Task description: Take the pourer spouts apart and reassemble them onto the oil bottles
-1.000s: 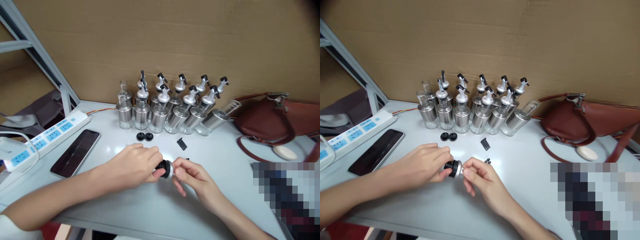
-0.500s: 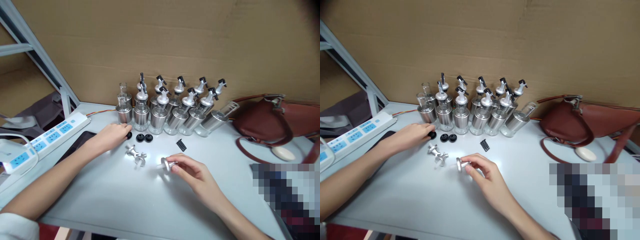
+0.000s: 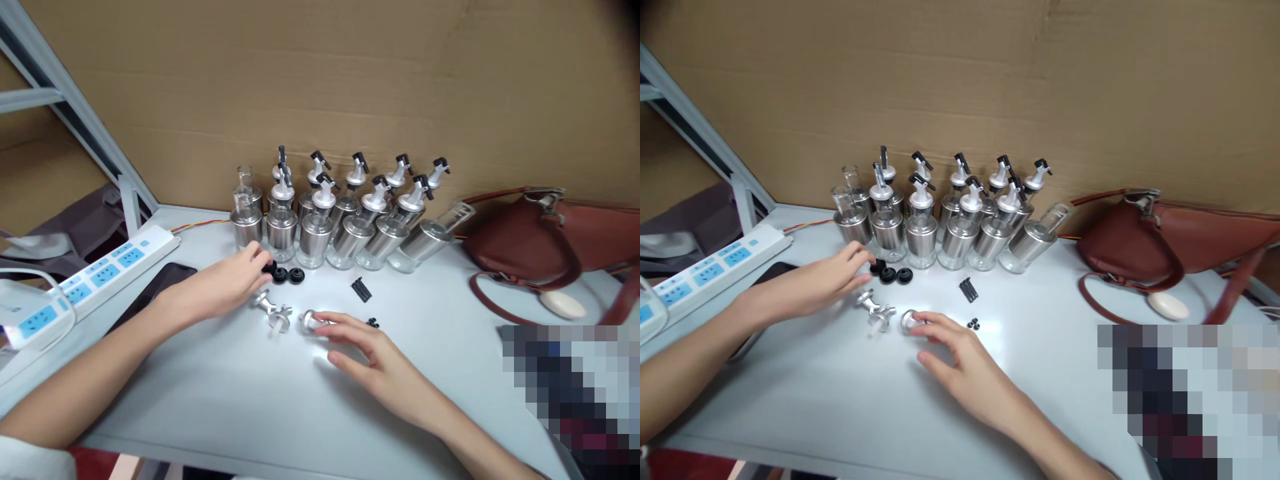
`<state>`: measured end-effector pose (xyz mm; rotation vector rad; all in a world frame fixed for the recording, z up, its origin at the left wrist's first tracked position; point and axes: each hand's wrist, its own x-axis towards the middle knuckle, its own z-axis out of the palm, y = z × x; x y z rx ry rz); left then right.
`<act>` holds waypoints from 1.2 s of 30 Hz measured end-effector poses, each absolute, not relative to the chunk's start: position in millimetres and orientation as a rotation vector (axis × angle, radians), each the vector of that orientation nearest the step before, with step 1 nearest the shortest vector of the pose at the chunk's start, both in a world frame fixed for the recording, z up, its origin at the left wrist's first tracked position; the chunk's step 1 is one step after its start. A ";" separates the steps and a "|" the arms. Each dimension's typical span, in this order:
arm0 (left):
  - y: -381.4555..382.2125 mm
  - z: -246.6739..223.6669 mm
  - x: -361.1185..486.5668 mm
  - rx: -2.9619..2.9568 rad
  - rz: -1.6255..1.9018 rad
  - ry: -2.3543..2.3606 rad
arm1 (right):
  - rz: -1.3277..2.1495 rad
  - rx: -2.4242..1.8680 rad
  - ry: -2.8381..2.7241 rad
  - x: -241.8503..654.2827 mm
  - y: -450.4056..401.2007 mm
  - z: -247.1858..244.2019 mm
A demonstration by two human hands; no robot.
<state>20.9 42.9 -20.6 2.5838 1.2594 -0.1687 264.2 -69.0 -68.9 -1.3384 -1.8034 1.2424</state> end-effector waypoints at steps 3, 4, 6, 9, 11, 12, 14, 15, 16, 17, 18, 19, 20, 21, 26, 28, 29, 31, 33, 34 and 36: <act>30.7 -19.6 24.5 2.458 -0.292 1.084 | 1.188 -1.348 -1.985 265.9 -72.6 -68.4; 28.1 -22.0 25.4 2.442 -0.315 1.031 | 1.171 -1.348 -2.023 266.1 -73.5 -67.8; 25.1 -28.7 26.7 2.460 -0.318 0.966 | 1.133 -1.370 -2.068 266.2 -74.2 -66.8; 24.0 -37.6 27.5 2.495 -0.299 0.920 | 1.065 -1.427 -2.076 265.6 -73.1 -66.5; 23.7 -41.1 27.9 2.504 -0.317 0.920 | 1.068 -1.424 -2.094 265.3 -72.3 -66.9; 23.4 -42.5 28.2 2.517 -0.309 0.920 | 1.088 -1.411 -2.117 265.3 -72.3 -67.1; 22.5 -45.0 29.1 2.558 -0.251 0.911 | 1.133 -1.375 -2.175 265.4 -73.5 -66.7; 21.9 -46.1 29.8 2.575 -0.213 0.903 | 1.151 -1.358 -2.203 265.5 -74.5 -66.1; 21.4 -47.0 30.6 2.587 -0.179 0.892 | 1.164 -1.339 -2.224 265.7 -75.6 -65.3; 20.8 -47.7 31.5 2.595 -0.153 0.882 | 1.174 -1.319 -2.241 265.8 -76.6 -64.3; 20.1 -47.9 32.6 2.604 -0.139 0.866 | 1.181 -1.296 -2.254 265.8 -77.5 -63.3; 19.3 -47.7 33.7 2.616 -0.133 0.846 | 1.182 -1.270 -2.266 265.9 -78.1 -62.4; 18.4 -47.1 34.9 2.634 -0.134 0.821 | 1.182 -1.243 -2.280 265.9 -78.4 -61.8; 17.4 -46.1 36.1 2.654 -0.140 0.795 | 1.181 -1.217 -2.296 265.9 -78.5 -61.4; 11.3 -40.3 39.2 2.706 -0.200 0.804 | 1.156 -1.194 -2.315 266.0 -78.4 -62.9; 10.3 -40.3 38.8 2.705 -0.216 0.833 | 1.160 -1.219 -2.312 266.0 -78.6 -63.1; 10.3 -41.2 38.4 2.704 -0.222 0.847 | 1.169 -1.231 -2.312 266.0 -78.7 -62.9; 11.3 -43.9 38.2 2.699 -0.229 0.869 | 1.186 -1.252 -2.307 266.0 -78.7 -62.3; 12.4 -45.5 39.2 2.694 -0.229 0.882 | 1.187 -1.259 -2.301 265.8 -78.4 -61.7; 12.3 -44.6 40.2 2.699 -0.231 0.886 | 1.181 -1.258 -2.297 265.8 -78.3 -61.7; 9.4 -37.5 41.9 2.741 -0.223 0.909 | 1.170 -1.248 -2.291 265.9 -78.2 -62.1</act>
